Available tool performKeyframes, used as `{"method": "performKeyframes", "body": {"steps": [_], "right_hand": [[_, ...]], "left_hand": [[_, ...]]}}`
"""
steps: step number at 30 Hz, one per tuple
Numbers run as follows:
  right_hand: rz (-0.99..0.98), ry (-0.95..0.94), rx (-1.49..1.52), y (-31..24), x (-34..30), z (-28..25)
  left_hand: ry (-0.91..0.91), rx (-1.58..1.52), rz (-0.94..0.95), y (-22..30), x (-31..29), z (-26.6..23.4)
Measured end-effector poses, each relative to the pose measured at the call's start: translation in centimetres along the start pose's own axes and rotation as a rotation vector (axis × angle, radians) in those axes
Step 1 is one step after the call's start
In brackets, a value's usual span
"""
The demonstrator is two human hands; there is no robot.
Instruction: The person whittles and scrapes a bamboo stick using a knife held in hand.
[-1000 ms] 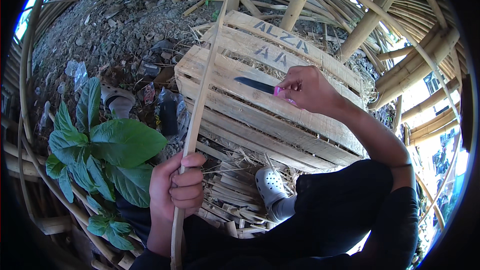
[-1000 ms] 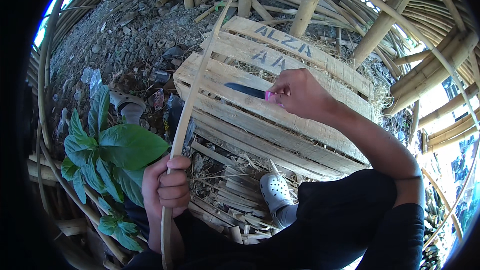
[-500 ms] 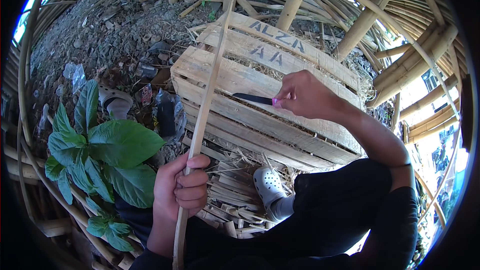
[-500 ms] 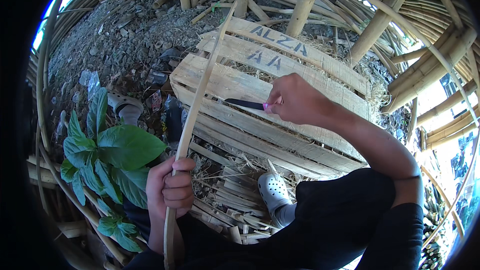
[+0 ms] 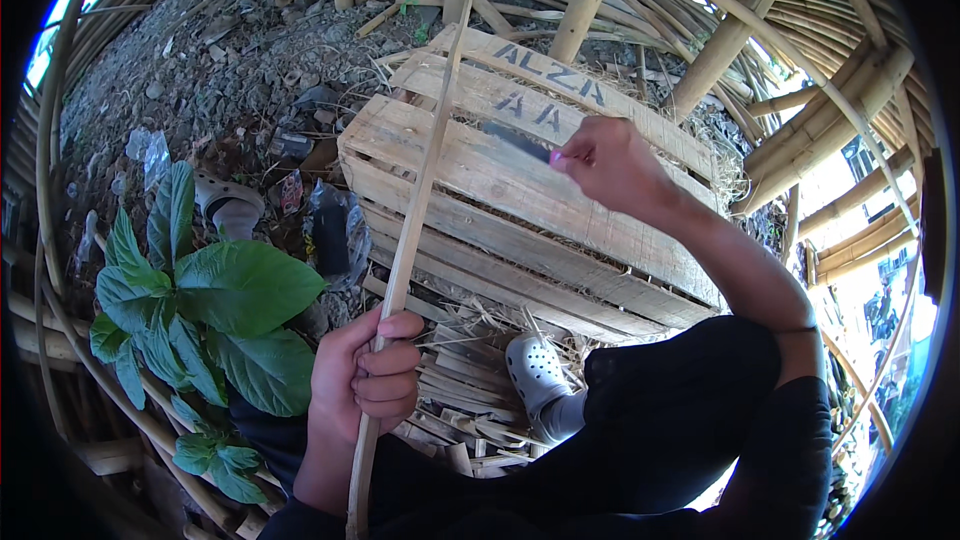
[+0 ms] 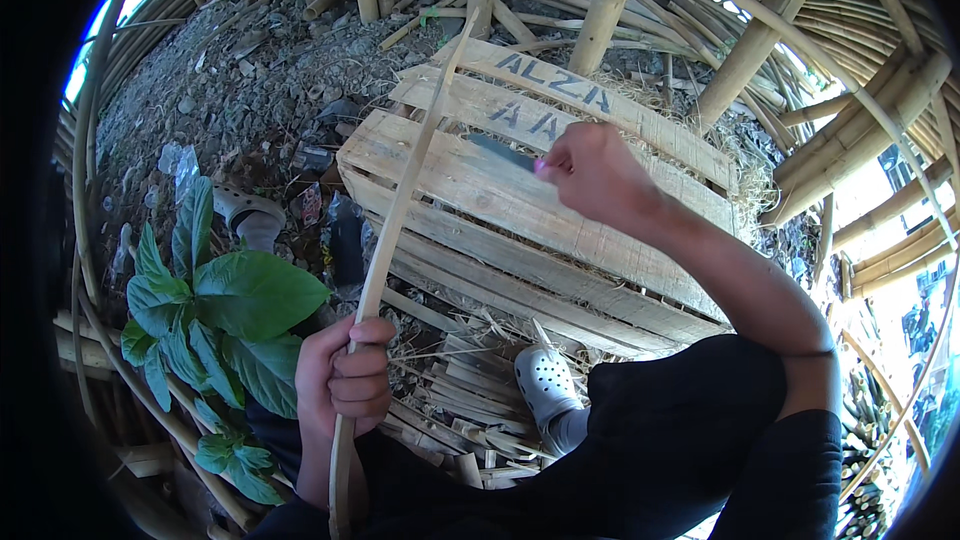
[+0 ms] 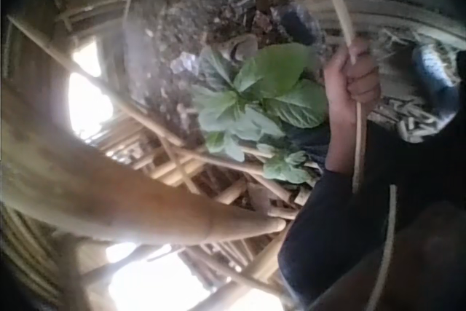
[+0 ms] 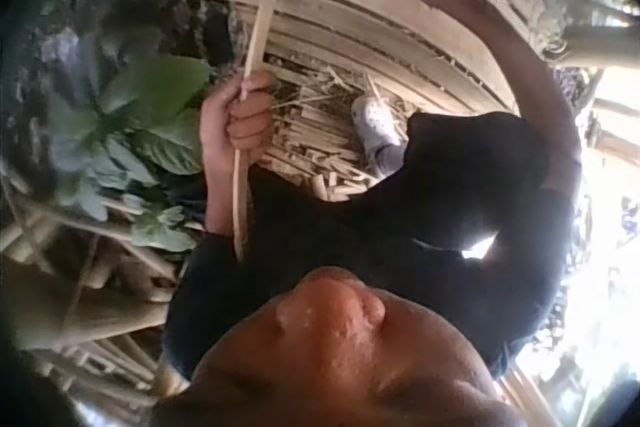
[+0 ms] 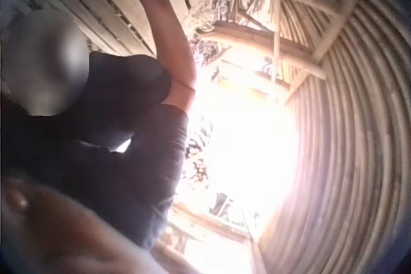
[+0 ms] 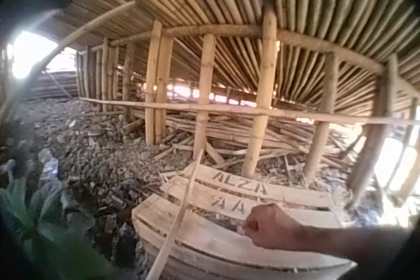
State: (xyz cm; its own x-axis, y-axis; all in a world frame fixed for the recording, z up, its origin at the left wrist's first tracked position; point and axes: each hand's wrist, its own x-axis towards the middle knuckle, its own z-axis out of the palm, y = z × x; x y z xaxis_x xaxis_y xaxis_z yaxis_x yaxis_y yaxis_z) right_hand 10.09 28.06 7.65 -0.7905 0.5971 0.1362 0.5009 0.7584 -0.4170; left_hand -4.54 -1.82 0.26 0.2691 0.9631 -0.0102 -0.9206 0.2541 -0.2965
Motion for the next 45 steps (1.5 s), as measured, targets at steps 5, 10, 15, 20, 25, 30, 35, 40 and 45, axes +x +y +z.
{"method": "performKeyframes", "body": {"steps": [5, 10, 15, 20, 25, 30, 35, 40, 45], "right_hand": [[-0.241, -0.167, 0.049, -1.8, 0.0, 2.5], [-0.075, -0.122, -0.076, 1.0, 3.6, 2.9], [-0.033, 0.015, -0.146, 0.5, 4.4, 1.7], [-0.274, -0.074, 0.068, -4.6, 3.4, 3.6], [-0.240, -0.154, 0.070, -5.9, 4.5, 5.8], [-0.143, -0.109, -0.170, -1.3, 8.2, 5.0], [-0.083, -0.021, -0.203, -2.7, 7.7, 2.8], [-0.246, -0.089, 0.019, -7.5, 6.5, 5.9], [-0.265, -0.204, -0.063, -7.3, 8.2, 7.2]], "left_hand": [[0.012, 0.008, 0.021, 0.3, 0.0, 0.1], [0.007, 0.028, 0.000, 0.3, -0.2, 0.3], [0.005, 0.036, 0.012, 0.6, -0.7, 0.3], [-0.004, 0.020, 0.039, 1.0, -1.3, 0.5], [-0.053, 0.009, 0.084, 1.1, -2.1, 1.0], [-0.099, 0.033, 0.113, 0.8, -2.5, 1.6], [-0.120, 0.027, 0.101, 0.9, -3.1, 1.7], [-0.119, 0.006, 0.133, 1.2, -3.8, 1.8], [-0.142, 0.018, 0.167, 1.1, -4.0, 2.0]]}}
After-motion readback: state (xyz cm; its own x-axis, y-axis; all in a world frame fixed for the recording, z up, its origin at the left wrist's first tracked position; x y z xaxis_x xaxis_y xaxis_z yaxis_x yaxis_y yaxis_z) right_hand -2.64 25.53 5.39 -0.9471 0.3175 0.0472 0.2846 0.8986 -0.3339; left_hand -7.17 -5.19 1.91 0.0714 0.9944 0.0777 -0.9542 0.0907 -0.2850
